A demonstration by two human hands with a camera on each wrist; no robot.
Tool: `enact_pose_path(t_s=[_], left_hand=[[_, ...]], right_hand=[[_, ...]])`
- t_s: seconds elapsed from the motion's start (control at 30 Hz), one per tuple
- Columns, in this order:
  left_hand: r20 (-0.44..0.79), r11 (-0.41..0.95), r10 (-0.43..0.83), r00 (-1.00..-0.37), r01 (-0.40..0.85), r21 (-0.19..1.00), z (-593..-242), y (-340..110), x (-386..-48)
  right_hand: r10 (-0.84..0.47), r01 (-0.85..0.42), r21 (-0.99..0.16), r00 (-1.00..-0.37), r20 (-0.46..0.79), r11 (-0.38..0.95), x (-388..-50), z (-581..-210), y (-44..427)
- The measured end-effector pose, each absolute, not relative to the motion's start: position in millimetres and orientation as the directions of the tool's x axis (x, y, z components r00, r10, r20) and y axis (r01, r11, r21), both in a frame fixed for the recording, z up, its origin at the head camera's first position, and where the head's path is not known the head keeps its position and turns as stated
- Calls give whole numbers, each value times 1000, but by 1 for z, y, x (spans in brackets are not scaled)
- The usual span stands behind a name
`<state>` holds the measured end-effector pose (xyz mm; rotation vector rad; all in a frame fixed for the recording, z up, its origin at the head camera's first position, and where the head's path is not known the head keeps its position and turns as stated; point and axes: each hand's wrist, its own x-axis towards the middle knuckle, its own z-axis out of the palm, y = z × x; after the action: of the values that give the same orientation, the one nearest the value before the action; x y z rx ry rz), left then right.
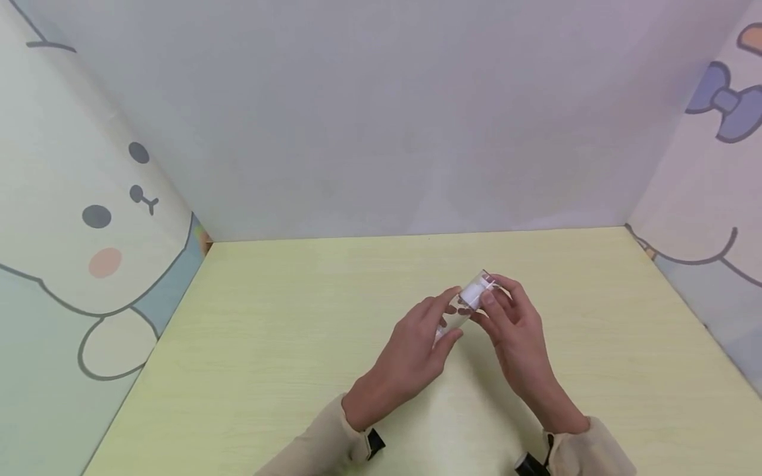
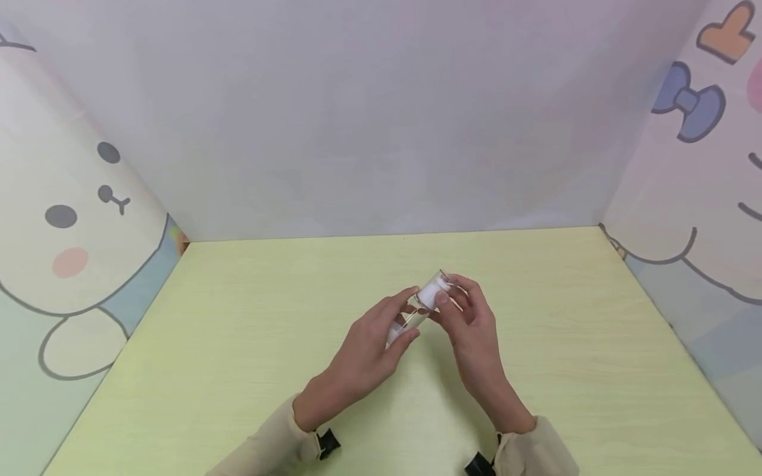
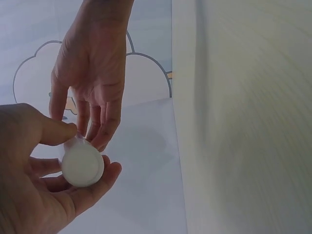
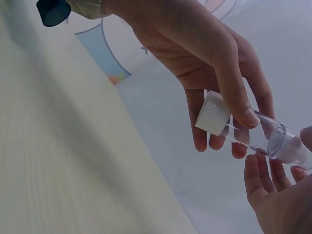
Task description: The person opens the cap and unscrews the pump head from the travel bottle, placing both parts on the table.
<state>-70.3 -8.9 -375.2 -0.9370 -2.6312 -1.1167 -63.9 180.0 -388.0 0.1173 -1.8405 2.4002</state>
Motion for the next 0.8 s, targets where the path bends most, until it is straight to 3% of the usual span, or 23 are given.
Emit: enact_pose_path(t_s=[0.8], left_hand=[[285, 596, 472, -834, 540, 593, -382, -12, -79]], right_hand=[[53, -192, -932, -981, 185, -307, -78, -393, 195]])
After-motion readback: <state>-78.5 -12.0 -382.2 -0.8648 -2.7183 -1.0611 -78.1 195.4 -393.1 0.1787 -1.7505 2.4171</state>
